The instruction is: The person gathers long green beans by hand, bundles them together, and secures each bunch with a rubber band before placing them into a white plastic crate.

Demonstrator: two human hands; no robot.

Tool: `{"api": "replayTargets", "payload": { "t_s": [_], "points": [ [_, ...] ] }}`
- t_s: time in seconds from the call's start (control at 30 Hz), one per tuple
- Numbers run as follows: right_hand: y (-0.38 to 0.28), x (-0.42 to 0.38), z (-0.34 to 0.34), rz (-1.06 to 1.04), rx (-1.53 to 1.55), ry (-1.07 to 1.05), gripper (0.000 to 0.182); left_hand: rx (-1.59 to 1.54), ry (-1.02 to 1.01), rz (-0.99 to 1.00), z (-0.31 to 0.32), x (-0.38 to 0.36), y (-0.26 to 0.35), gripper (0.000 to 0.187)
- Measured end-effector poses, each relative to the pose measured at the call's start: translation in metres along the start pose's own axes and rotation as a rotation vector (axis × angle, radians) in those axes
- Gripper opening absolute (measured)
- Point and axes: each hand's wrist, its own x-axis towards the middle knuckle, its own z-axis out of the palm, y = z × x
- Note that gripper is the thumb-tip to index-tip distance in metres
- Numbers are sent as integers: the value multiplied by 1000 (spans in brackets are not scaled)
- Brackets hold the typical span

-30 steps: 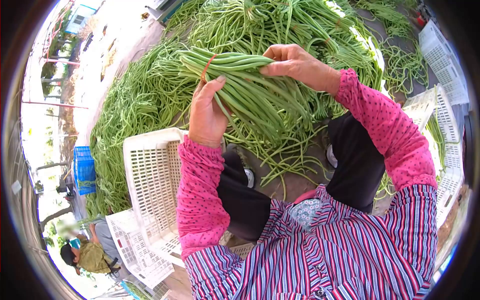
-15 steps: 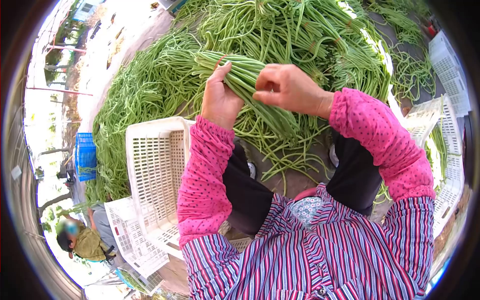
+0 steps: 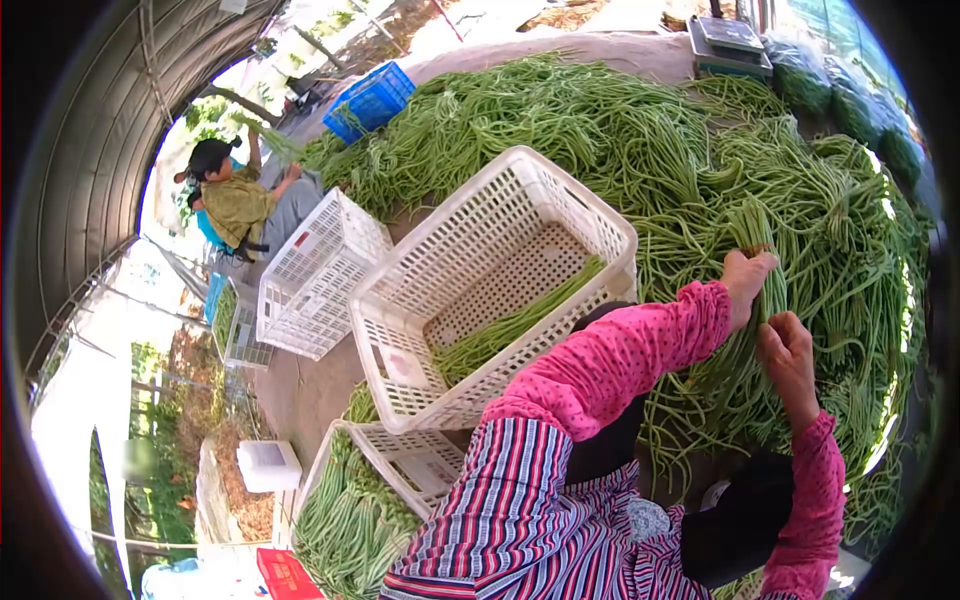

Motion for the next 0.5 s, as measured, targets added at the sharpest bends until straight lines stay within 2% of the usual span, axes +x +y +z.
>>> {"api": "replayTargets", "payload": {
  "t_s": [0.27,0.37,0.4,0.5],
  "points": [
    [-17,-2,-1,43,-89,-143,20,48,151,196,-18,29,-14,16],
    [-18,-8,-3,48,-65,-185,21,-4,208,184,-20,27,-4,17],
    [-19,-9,-4,52,-63,-181,21,28,191,137,-19,19,5,18],
    [-31,-9,-11,85,-52,-187,20,57,177,229,-21,28,-1,17]
  ]
}}
